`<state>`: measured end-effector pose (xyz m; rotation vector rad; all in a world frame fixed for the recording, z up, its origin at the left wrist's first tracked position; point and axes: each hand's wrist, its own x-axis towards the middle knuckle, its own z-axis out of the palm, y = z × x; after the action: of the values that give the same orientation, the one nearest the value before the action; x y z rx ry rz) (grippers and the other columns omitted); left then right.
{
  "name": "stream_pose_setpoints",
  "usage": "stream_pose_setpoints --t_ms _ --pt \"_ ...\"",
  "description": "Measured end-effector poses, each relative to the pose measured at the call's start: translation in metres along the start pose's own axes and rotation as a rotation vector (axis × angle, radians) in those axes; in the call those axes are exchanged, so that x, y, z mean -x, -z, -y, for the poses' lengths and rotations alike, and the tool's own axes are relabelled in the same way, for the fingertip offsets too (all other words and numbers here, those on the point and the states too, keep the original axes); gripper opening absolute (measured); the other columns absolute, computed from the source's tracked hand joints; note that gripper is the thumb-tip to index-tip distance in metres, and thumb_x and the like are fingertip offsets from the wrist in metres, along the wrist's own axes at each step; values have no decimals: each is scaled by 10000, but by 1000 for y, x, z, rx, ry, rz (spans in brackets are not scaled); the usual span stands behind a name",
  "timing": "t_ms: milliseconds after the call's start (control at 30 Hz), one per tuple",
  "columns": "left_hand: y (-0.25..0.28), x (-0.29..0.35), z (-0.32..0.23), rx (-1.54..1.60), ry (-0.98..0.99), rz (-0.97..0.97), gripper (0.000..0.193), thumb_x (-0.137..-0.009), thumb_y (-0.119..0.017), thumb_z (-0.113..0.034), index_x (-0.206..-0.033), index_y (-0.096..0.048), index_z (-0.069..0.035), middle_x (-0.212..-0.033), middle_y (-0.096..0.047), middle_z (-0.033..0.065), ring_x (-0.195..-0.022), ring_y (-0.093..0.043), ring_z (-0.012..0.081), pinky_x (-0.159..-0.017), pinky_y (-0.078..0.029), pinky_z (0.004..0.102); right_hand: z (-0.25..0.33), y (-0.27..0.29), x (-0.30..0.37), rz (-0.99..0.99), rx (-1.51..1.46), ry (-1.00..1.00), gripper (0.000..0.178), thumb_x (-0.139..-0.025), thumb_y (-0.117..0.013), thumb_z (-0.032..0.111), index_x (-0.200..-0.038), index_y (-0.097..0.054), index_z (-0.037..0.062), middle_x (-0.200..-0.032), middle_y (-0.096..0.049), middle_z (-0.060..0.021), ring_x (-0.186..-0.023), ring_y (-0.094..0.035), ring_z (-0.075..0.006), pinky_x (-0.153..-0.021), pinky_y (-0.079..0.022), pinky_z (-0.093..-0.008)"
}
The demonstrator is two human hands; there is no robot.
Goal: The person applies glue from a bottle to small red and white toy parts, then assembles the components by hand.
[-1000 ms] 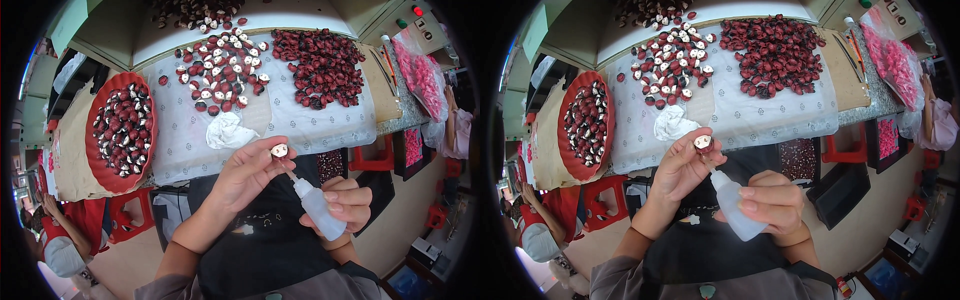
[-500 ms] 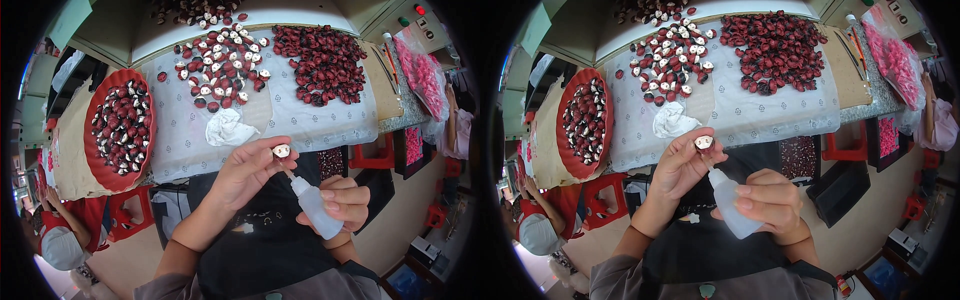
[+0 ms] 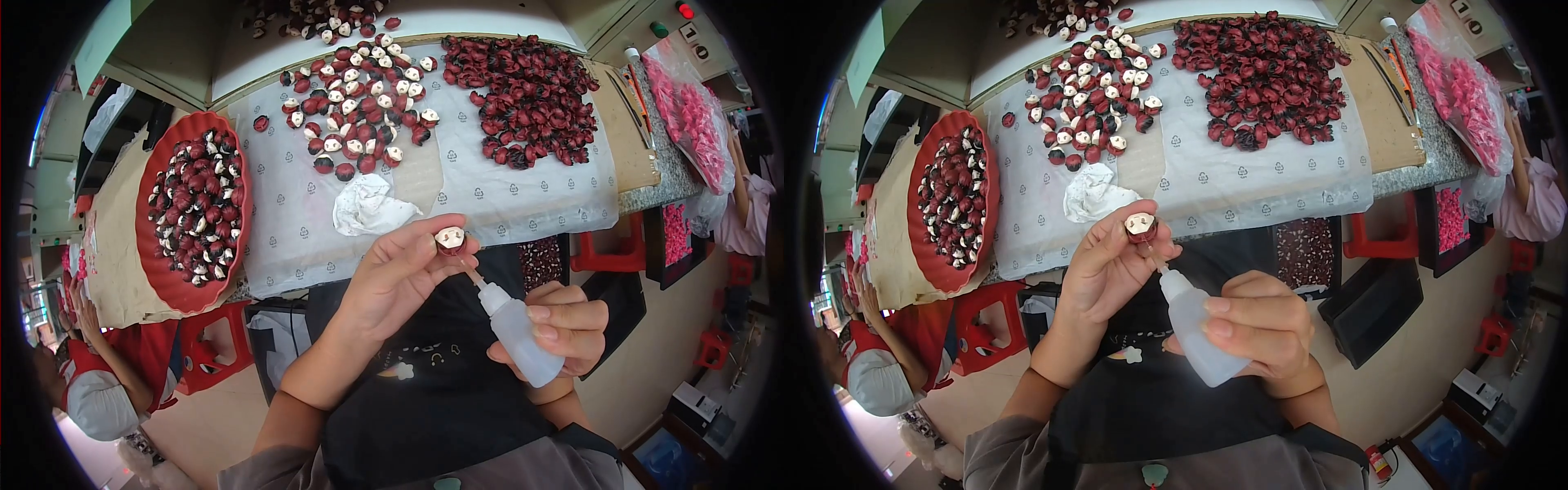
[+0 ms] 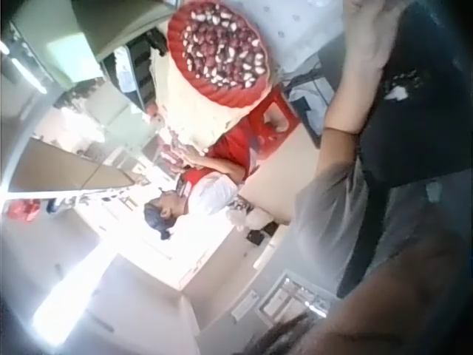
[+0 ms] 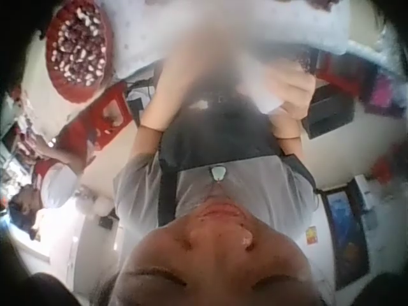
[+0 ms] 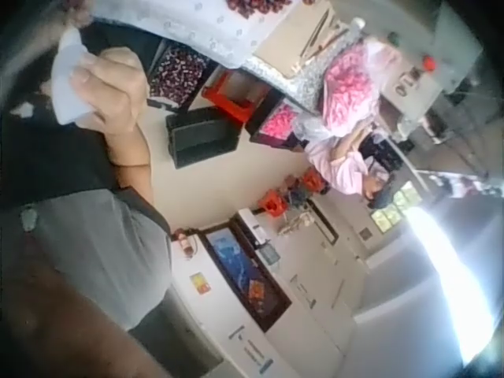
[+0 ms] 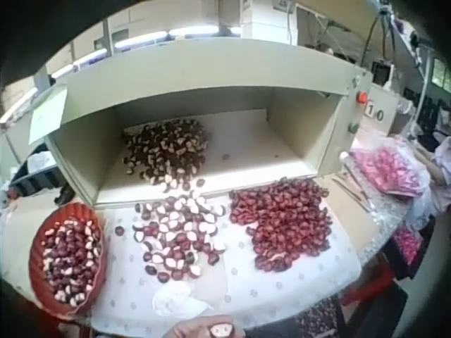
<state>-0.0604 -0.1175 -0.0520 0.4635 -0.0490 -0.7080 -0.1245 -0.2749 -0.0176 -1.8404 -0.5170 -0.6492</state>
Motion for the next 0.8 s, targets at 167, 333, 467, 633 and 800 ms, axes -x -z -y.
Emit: stream_pose_setpoints --t_ms 167,333,467,633,800 --pt "0 0 1 5 -5 -15 344 -834 -476 -181 -1105 -464 30 -976 -553 156 -887 -547 219 -833 -405 336 -2 0 -1 -18 19 -2 455 -601 -742 118 -910 -409 104 -857 -405 -54 -605 -439 -155 -493 -412 -243" --pt "2 0 2 -7 -5 -31 346 -831 -481 -181 -1105 -463 30 -982 -553 159 -881 -553 223 -839 -402 333 -6 -3 1 -39 28 15 450 -602 -739 112 -912 -413 100 -868 -407 -59 -612 -439 -155 -491 -411 -239" --pt "5 2 2 0 -3 -38 349 -831 -482 -181 -1107 -459 31 -982 -553 161 -881 -555 222 -838 -405 334 -7 -1 0 -50 30 14 445 -606 -737 133 -910 -414 95 -847 -420 -63 -611 -459 -159 -513 -429 -239" --pt "11 3 -13 1 -189 -86 334 -839 -464 -160 -1115 -443 27 -972 -557 168 -870 -562 219 -827 -421 339 -28 18 -6 -280 -28 -56 305 -681 -623 -1 -895 -411 42 -855 -445 -97 -709 -522 -179 -609 -471 -260" --pt "19 1 -25 16 -262 -117 299 -852 -435 -143 -1107 -449 14 -965 -560 168 -845 -573 221 -823 -430 342 -86 41 -15 -129 50 -388 272 -680 -517 -110 -903 -422 14 -865 -453 -76 -788 -541 -170 -640 -463 -271"
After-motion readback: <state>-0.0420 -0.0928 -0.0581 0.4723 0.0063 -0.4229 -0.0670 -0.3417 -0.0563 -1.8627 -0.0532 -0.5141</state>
